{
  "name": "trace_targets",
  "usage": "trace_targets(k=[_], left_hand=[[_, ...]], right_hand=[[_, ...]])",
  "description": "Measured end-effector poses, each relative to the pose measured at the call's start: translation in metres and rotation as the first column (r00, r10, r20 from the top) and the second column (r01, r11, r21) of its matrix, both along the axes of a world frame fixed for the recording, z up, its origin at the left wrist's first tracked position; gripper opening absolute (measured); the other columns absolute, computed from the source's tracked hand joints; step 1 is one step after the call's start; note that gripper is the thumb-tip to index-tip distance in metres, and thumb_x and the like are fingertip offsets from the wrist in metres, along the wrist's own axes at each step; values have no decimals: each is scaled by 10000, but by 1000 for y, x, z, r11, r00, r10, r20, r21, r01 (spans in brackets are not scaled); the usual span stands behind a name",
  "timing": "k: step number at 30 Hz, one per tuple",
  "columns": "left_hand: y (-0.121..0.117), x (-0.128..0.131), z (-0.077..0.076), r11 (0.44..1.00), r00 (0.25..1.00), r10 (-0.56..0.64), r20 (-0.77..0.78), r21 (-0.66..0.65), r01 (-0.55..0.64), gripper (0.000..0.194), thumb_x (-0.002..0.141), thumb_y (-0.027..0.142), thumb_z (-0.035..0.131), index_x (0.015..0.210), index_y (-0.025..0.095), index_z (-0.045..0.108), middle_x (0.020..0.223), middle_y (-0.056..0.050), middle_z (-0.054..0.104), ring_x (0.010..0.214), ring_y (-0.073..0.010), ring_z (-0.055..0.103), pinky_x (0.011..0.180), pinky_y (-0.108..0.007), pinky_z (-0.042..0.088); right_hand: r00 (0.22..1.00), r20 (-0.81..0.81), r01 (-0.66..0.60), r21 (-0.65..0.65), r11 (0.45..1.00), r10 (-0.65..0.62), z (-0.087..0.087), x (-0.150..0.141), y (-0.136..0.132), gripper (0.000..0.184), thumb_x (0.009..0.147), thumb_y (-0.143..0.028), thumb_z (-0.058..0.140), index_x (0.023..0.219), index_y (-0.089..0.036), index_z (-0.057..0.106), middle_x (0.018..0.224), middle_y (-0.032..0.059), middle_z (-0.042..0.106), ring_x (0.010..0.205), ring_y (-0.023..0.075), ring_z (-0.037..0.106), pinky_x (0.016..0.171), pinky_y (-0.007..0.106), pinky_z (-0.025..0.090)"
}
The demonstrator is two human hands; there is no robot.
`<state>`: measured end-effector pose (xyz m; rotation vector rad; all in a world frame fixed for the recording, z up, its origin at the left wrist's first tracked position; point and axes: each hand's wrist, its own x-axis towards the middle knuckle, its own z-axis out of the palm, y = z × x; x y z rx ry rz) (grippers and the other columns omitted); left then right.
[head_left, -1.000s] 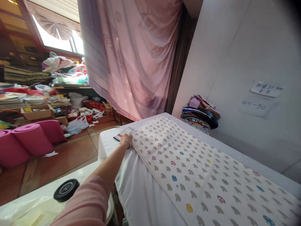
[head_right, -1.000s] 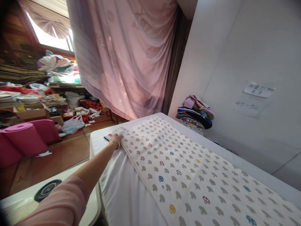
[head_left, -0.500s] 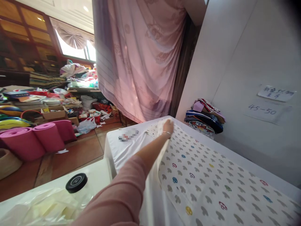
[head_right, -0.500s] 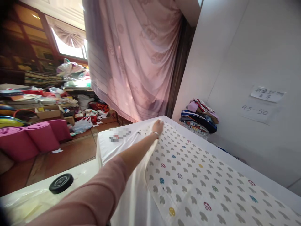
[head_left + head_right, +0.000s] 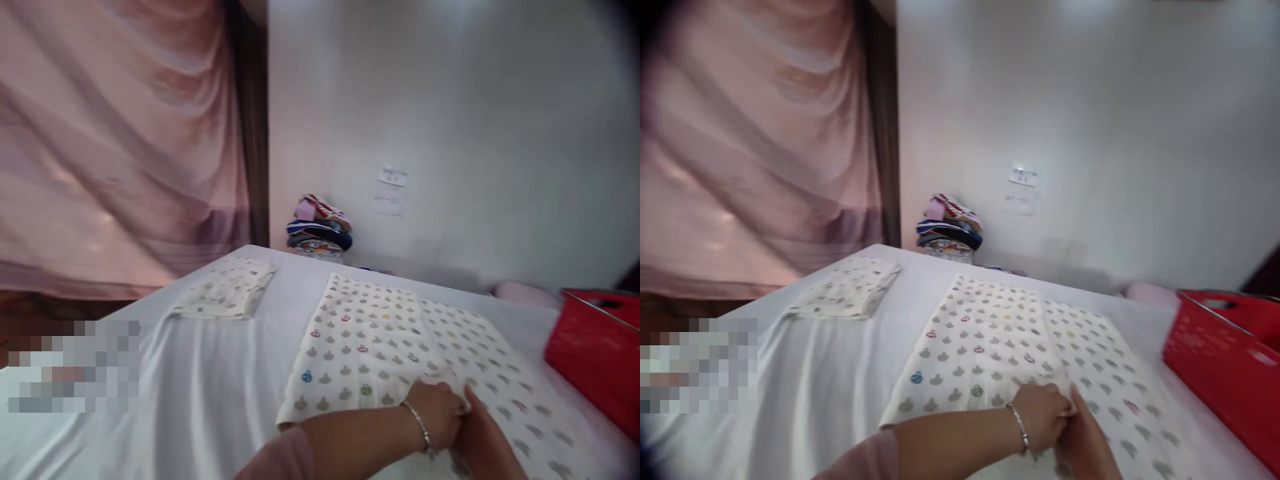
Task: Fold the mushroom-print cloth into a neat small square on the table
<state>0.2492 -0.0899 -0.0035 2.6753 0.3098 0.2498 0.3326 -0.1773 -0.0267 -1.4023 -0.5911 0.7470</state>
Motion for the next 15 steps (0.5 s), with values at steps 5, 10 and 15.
trace_targets(k=[5,10,15], left_hand=[[-10,-35,-6,994,999,-48,6,98,47,331,768,237,453,1090,182,511,1095,-96,548,956,-248,520,780,-411,454],[-14,-72,-1,994,1000,26,11,109,-27,461,727,177,479,1185,213,442,1207,-60,488,1026,-239,462,903,-438,381],[-8,-97,-12,981,985,171,-38,104,-166,521,759,89,388,1261,223,427,1257,-57,475,1103,-220,431,986,-411,314]], right_hand=[[905,-426,53,95,994,-7,-5,-11,5,328,618,-338,726,892,-186,631,860,30,671,817,213,629,668,312,528],[860,-509,68,159,985,22,2,-15,4,413,613,-243,727,1006,-196,614,856,22,687,801,195,637,679,274,513],[872,-488,57,148,987,23,0,-12,4,446,637,-240,713,1060,-175,589,912,53,685,805,211,639,653,284,513]])
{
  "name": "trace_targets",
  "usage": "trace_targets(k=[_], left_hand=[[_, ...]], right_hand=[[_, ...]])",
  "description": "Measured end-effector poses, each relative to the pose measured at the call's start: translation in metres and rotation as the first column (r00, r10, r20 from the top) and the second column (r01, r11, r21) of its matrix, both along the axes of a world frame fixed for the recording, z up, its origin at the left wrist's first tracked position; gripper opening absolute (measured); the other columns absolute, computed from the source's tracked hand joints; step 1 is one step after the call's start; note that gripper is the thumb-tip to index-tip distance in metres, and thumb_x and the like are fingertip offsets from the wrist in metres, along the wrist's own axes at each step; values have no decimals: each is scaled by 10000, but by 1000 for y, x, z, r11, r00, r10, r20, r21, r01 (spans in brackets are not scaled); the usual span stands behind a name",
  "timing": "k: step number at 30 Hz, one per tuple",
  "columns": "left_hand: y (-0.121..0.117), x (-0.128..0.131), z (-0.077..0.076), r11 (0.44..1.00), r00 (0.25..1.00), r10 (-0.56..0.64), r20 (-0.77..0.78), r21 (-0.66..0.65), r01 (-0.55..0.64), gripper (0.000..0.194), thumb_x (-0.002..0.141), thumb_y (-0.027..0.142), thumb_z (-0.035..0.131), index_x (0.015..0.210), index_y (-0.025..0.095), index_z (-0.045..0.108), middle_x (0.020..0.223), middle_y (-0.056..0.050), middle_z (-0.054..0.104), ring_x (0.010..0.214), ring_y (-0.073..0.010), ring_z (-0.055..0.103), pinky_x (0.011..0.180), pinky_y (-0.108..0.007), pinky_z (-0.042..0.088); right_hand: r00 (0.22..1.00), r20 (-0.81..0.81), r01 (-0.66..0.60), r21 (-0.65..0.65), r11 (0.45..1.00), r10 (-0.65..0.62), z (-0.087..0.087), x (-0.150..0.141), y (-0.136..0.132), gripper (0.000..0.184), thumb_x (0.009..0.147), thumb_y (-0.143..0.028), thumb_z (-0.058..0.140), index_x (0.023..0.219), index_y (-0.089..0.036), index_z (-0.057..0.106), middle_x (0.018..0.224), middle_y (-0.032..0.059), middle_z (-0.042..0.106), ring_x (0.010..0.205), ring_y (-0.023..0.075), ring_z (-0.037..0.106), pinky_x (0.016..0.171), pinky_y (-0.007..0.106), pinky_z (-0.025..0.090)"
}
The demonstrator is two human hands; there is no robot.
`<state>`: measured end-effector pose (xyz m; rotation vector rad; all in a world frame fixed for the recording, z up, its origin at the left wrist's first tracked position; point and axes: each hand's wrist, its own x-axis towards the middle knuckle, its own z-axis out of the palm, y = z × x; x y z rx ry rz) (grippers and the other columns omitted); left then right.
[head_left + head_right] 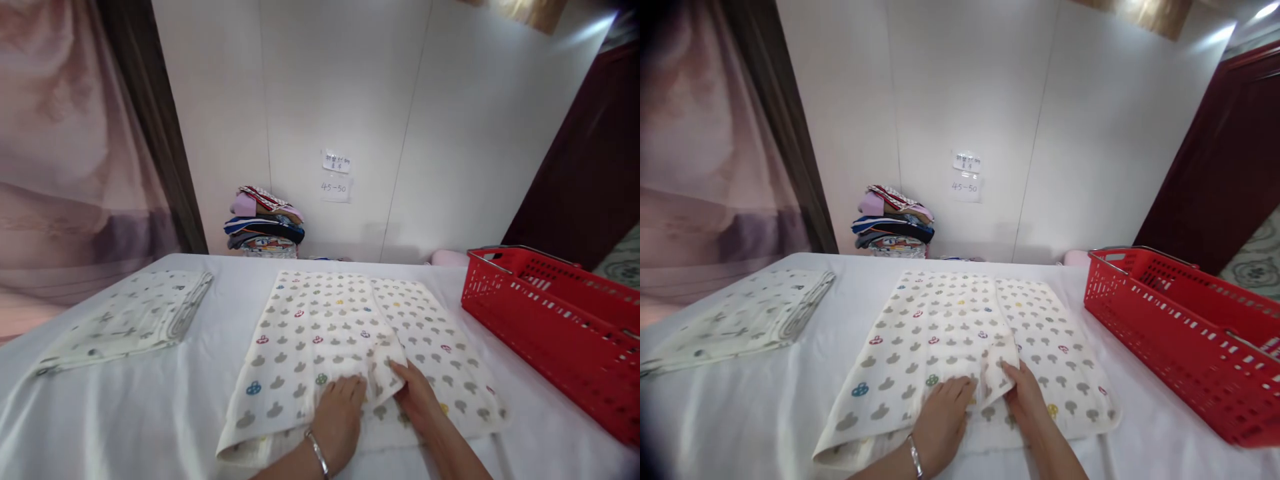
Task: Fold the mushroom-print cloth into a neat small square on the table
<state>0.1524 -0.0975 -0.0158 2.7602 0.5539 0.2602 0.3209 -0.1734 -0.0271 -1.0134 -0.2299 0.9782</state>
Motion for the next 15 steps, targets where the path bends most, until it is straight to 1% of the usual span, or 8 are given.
trace_targets(k=[5,7,10,12,15], left_hand=[[13,-27,-9,987,991,134,-15,90,-132,575,695,19,394,1228,215,484,1231,-50,512,1111,-213,441,997,-410,311],[18,-39,-9,975,984,180,-12,135,-177,581,686,-8,383,1211,208,504,1209,-52,533,1102,-206,453,990,-404,321],[27,-59,-6,953,974,228,-5,207,-222,578,683,-43,362,1185,192,524,1182,-60,552,1071,-192,476,937,-366,367],[34,-73,-3,933,962,275,-4,245,-265,570,673,-50,370,1169,178,535,1164,-67,560,1056,-197,487,908,-359,382],[45,-93,-1,896,934,357,11,280,-346,553,653,-44,400,1133,180,557,1148,-64,570,1061,-204,494,913,-354,375]], right_hand=[[1000,17,-7,-9,1000,7,-3,2,-2,460,666,-246,696,1098,-169,559,948,63,676,796,199,635,657,285,516],[1000,29,-10,-22,1000,10,-3,2,-3,457,664,-247,694,1093,-167,558,941,63,676,786,194,633,647,280,516],[998,67,-9,-65,998,14,-3,7,-5,468,641,-253,698,1081,-167,562,910,61,676,762,192,629,612,275,512],[992,128,5,-113,994,10,-4,12,-8,475,633,-264,691,1080,-171,562,879,56,672,730,185,621,565,264,504],[962,274,60,-218,974,2,-3,22,-12,507,639,-269,663,1126,-198,539,805,27,652,635,166,592,472,249,478]])
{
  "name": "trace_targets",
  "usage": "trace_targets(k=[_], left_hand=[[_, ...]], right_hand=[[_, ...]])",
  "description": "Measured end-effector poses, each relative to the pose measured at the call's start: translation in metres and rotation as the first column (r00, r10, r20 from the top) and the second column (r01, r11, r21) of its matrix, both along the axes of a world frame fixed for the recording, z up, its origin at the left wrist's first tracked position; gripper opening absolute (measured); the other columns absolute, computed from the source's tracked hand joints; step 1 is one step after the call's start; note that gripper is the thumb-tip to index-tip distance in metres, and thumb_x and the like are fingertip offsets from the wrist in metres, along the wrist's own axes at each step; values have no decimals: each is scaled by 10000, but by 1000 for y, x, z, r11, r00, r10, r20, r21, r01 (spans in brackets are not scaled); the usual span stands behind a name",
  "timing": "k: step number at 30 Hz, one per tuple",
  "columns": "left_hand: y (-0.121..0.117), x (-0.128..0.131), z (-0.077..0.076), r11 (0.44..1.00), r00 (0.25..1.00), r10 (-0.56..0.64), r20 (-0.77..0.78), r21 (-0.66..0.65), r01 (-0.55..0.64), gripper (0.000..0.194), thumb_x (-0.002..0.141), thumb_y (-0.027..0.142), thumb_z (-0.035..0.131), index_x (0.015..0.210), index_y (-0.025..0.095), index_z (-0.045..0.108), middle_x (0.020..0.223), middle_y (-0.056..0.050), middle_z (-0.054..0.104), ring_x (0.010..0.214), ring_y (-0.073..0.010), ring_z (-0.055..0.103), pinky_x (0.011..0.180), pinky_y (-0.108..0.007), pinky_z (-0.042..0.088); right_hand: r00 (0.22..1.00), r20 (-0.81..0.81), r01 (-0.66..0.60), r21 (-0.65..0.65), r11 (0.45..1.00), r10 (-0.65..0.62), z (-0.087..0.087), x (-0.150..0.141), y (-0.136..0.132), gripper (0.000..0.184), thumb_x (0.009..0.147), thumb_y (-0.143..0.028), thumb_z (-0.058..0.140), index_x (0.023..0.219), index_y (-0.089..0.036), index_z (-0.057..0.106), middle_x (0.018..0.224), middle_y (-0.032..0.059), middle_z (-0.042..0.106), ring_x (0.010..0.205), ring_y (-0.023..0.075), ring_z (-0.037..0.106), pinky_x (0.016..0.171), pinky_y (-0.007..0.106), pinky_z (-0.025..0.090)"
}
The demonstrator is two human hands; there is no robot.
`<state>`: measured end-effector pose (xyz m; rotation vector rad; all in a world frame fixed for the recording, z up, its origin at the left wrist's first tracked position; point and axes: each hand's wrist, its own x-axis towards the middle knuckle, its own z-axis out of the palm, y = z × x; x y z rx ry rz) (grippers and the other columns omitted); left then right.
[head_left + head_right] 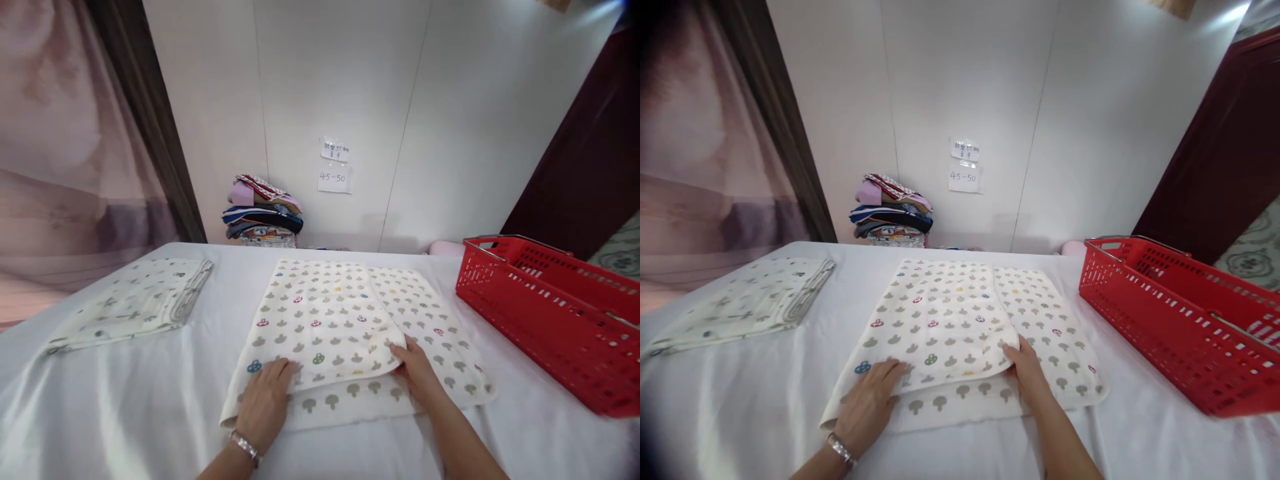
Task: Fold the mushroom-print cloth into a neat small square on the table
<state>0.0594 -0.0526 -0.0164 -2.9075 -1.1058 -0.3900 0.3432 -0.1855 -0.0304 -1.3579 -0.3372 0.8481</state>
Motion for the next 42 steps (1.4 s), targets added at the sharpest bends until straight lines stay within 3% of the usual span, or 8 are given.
trace_targets(k=[5,11,17,21,27,33,38,42], left_hand=[[15,-32,2,995,995,89,39,46,-91,503,667,11,426,1108,204,572,1139,-56,576,1043,-207,511,868,-338,396],[31,-66,3,976,977,213,-10,51,-212,490,678,96,421,1140,176,564,1182,-74,557,1084,-247,493,876,-371,399],[29,-79,-2,967,968,249,-27,-57,-250,471,758,148,371,1216,142,483,1219,-87,511,1089,-230,498,906,-345,408],[26,-77,-6,957,959,278,47,-99,-273,433,803,171,319,1215,194,450,1228,-66,490,973,-212,572,749,-320,484],[34,-73,-6,989,971,145,192,-66,-135,395,787,174,344,1164,195,461,1232,-86,472,894,-198,614,687,-290,514],[21,-45,12,998,965,-35,260,54,21,373,805,216,371,1159,205,486,1257,-65,469,930,-187,607,702,-262,527],[-7,-9,7,975,956,-192,224,157,159,407,766,110,366,1116,207,548,1214,-57,521,1039,-196,557,822,-292,498],[-13,2,-8,973,954,-216,206,131,192,411,726,74,376,1047,199,599,1156,-66,570,1025,-204,559,855,-329,481]], right_hand=[[992,124,23,-192,981,2,2,9,-4,724,655,-254,628,1324,-233,352,681,-12,599,470,139,524,396,259,453],[982,186,1,-203,979,38,-1,6,-1,840,684,-254,600,1406,-275,172,670,-23,584,424,128,512,372,253,443],[977,206,-13,-171,985,49,-1,7,-1,803,679,-213,568,1399,-288,221,755,-8,600,435,111,510,389,252,458],[981,190,7,-171,985,26,-2,8,2,805,661,-200,570,1395,-257,244,722,-13,604,430,109,502,378,243,454],[994,89,-42,-181,983,59,2,13,7,861,618,-151,597,1396,-214,234,677,-14,617,470,128,536,404,246,479],[988,139,60,21,998,-62,66,59,-4,767,632,-116,592,1350,-166,327,729,26,640,543,134,570,477,244,489],[900,294,203,372,906,-323,117,116,-51,739,673,-166,598,1352,-245,317,823,0,635,666,127,587,618,269,508],[895,303,363,-70,929,-327,82,130,-97,781,655,-173,640,1360,-221,308,759,6,627,575,127,559,552,284,497]])
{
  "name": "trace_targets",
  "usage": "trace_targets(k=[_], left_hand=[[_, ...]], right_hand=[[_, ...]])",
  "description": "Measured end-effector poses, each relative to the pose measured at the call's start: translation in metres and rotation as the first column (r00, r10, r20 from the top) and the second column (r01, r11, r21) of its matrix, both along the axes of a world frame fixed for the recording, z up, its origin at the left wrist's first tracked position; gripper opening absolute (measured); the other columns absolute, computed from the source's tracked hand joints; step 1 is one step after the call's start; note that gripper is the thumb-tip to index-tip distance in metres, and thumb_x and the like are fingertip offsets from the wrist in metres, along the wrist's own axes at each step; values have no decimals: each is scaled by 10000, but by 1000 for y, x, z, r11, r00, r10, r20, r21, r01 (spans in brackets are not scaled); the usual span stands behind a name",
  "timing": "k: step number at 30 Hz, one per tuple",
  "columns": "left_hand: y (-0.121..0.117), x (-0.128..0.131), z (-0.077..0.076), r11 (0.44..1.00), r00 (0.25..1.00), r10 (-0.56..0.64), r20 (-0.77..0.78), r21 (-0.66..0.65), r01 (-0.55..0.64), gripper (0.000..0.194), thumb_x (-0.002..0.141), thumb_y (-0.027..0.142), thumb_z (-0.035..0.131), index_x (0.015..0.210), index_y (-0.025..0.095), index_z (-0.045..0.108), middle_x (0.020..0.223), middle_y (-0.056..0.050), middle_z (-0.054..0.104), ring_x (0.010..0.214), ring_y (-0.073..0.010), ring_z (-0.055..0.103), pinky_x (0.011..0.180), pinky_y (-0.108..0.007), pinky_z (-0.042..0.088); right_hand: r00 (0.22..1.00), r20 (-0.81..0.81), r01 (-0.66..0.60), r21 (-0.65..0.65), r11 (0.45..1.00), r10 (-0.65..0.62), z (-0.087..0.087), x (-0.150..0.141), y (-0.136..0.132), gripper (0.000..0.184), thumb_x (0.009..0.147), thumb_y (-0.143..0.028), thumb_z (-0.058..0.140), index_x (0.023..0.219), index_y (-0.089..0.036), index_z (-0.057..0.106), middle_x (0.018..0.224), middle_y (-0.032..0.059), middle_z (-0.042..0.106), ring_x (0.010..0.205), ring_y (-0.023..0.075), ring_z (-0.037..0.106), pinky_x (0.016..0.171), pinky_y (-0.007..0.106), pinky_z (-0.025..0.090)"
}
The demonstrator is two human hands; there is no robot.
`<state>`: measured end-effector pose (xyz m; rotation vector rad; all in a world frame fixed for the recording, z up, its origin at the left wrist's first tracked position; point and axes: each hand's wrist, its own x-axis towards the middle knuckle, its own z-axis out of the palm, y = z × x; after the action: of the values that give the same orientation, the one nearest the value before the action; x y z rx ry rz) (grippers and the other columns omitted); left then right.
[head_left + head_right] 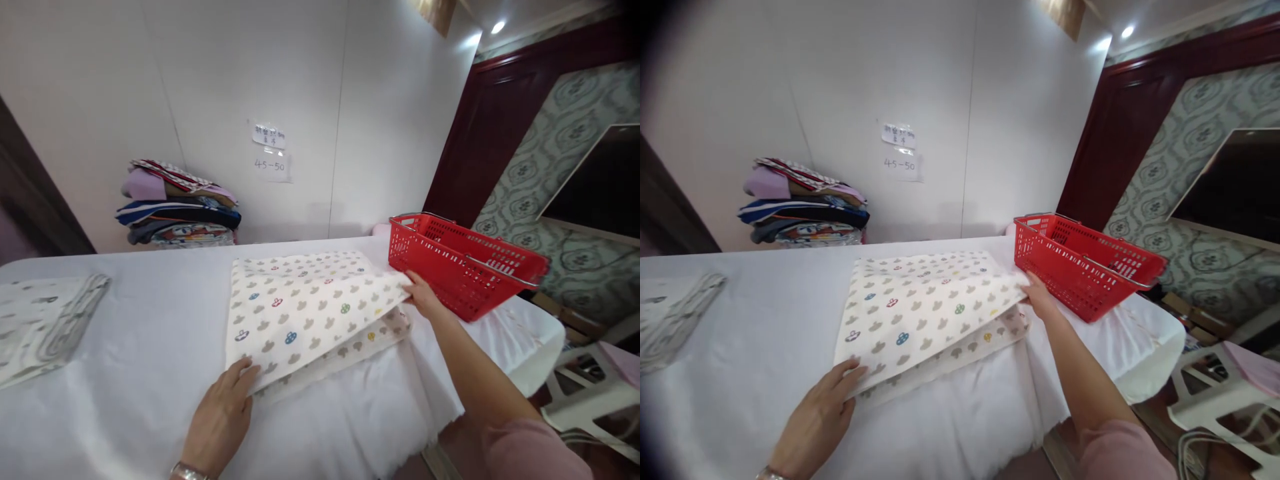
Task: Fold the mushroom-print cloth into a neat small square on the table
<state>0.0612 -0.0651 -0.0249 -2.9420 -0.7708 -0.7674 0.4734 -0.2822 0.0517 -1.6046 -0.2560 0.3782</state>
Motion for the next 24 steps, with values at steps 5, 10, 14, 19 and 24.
trace_targets(k=[5,10,14,19,24], left_hand=[[7,-5,-7,999,999,18,-50,-48,-20,379,724,113,380,1002,200,622,1122,-62,589,970,-210,575,834,-350,484],[5,-8,1,1000,1000,-17,-13,-24,17,339,753,142,368,959,194,632,1062,-66,604,939,-204,579,819,-340,483],[2,-10,10,998,995,-66,74,6,66,315,789,176,364,959,218,626,1039,-54,601,961,-199,563,848,-342,468],[3,-16,1,999,1000,-17,-8,-35,17,313,754,181,379,952,213,619,1049,-57,599,937,-209,573,799,-343,489],[-1,-22,-3,988,994,94,-63,-117,-101,326,780,303,396,1021,182,579,1098,-92,566,996,-246,540,821,-383,474]], right_hand=[[991,-131,-11,-202,979,-16,-55,-12,-33,845,588,-119,676,1355,-119,322,525,-32,554,458,146,521,483,305,481],[998,-58,8,-161,987,-17,-47,-8,-34,720,630,-124,649,1302,-129,392,546,-44,538,458,128,516,489,280,485],[998,61,-13,-131,991,21,-37,-2,-37,592,687,-198,627,1250,-188,442,643,-34,569,552,116,559,566,267,502],[995,101,25,-436,900,21,-62,-6,-46,537,615,-136,655,1140,-116,546,504,-54,513,413,105,475,469,246,418],[973,230,119,-599,792,27,-78,-1,-47,545,597,-162,658,1136,-165,575,645,-5,605,583,142,555,568,244,406]])
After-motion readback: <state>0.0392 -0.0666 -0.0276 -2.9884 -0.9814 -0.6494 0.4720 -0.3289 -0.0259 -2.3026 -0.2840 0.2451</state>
